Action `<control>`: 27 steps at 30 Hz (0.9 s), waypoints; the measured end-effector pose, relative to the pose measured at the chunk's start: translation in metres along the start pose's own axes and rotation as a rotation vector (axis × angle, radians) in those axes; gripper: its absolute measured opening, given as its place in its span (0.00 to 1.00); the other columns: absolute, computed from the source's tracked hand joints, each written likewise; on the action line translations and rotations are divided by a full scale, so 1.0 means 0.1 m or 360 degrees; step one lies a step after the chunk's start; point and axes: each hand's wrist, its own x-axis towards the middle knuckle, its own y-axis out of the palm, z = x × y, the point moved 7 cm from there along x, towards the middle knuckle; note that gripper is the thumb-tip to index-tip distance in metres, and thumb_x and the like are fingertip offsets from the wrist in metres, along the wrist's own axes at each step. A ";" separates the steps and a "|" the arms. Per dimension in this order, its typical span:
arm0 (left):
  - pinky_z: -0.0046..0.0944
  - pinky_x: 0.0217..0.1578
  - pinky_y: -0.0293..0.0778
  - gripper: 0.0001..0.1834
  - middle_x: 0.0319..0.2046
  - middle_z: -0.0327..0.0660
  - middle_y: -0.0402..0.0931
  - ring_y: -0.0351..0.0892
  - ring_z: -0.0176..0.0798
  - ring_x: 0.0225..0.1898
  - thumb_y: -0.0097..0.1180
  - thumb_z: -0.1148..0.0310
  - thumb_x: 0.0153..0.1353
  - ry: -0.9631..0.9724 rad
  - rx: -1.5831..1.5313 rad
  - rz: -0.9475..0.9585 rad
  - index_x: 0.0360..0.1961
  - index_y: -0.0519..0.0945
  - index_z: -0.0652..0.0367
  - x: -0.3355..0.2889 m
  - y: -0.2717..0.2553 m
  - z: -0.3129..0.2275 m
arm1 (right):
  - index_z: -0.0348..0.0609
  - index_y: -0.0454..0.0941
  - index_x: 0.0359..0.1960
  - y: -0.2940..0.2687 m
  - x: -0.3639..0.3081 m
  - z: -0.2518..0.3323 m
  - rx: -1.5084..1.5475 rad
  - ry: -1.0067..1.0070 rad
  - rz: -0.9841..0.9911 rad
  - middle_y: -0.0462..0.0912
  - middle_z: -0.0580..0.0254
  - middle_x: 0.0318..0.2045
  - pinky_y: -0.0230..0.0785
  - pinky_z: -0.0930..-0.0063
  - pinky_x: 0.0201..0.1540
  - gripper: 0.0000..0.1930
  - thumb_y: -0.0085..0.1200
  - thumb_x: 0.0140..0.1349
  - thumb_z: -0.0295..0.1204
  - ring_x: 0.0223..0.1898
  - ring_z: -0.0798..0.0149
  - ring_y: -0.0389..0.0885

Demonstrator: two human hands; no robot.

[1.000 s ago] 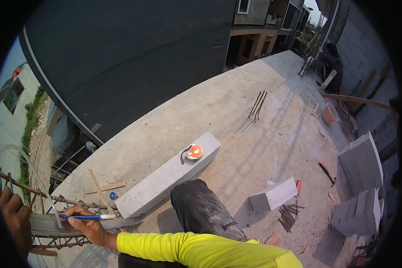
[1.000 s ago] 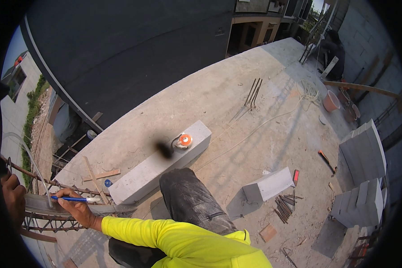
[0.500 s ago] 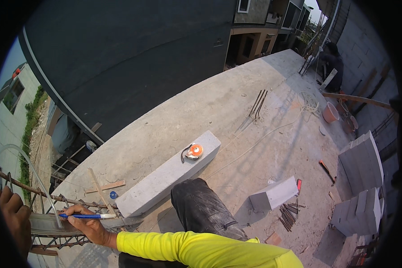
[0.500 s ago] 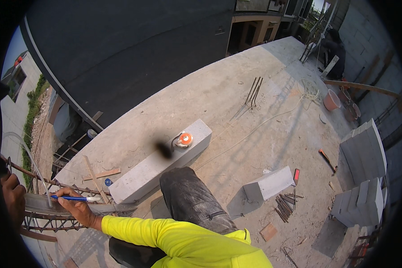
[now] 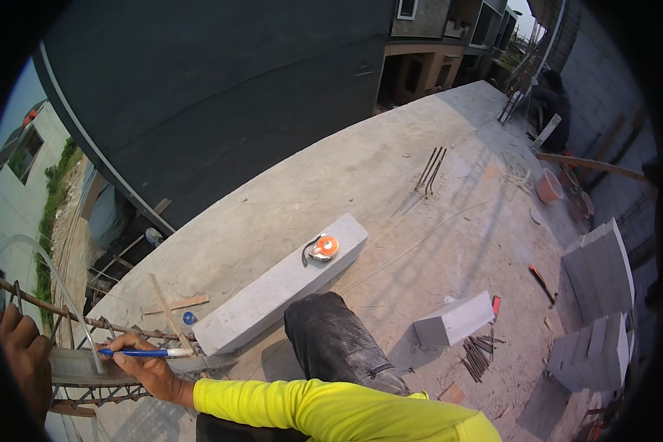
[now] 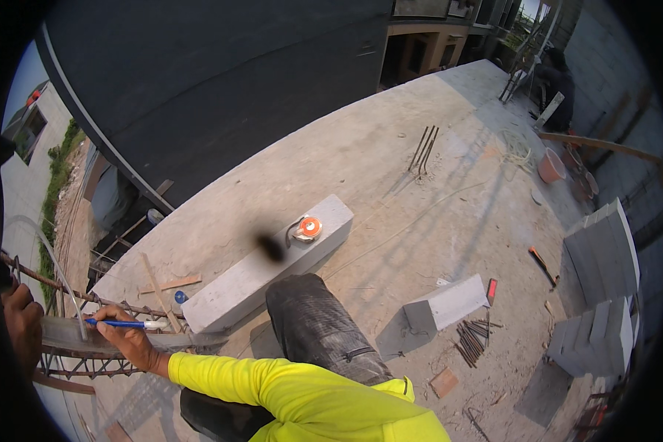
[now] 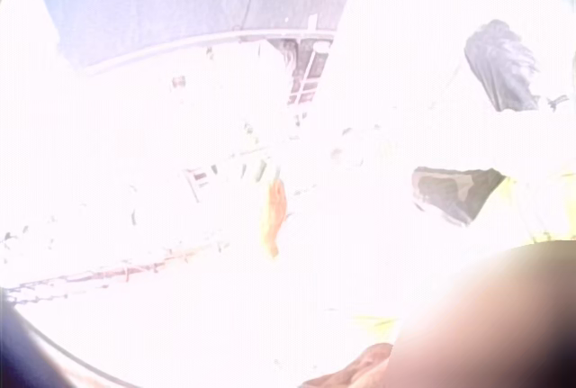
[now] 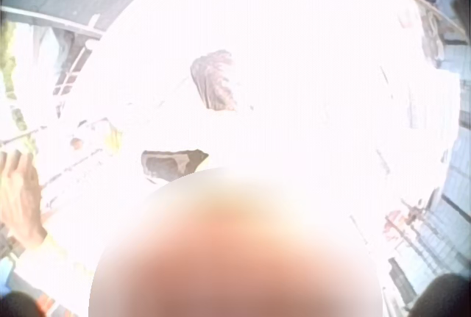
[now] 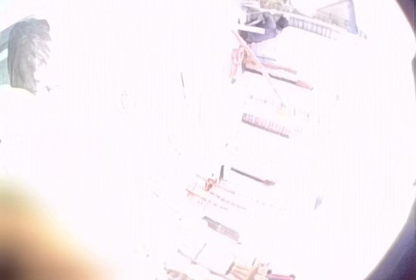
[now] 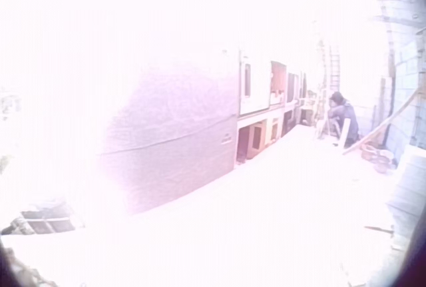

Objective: The person kneels on a concrete floor and uses a pen and ruler to mark measurements on a rebar cage. They then walk to retrieve a concrete block and a string line, and use the string to align the block against the rebar cage.

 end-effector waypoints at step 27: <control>0.38 0.42 0.76 0.04 0.27 0.33 0.77 0.79 0.36 0.38 0.67 0.70 0.46 0.0237 0.0091 -0.0005 0.26 0.85 0.55 -0.05 -0.08 0.04 | 0.42 0.68 0.50 -0.09 0.34 0.56 0.0311 -0.0382 -0.0204 0.84 0.48 0.42 0.75 0.56 0.59 0.08 0.47 0.72 0.28 0.48 0.54 0.85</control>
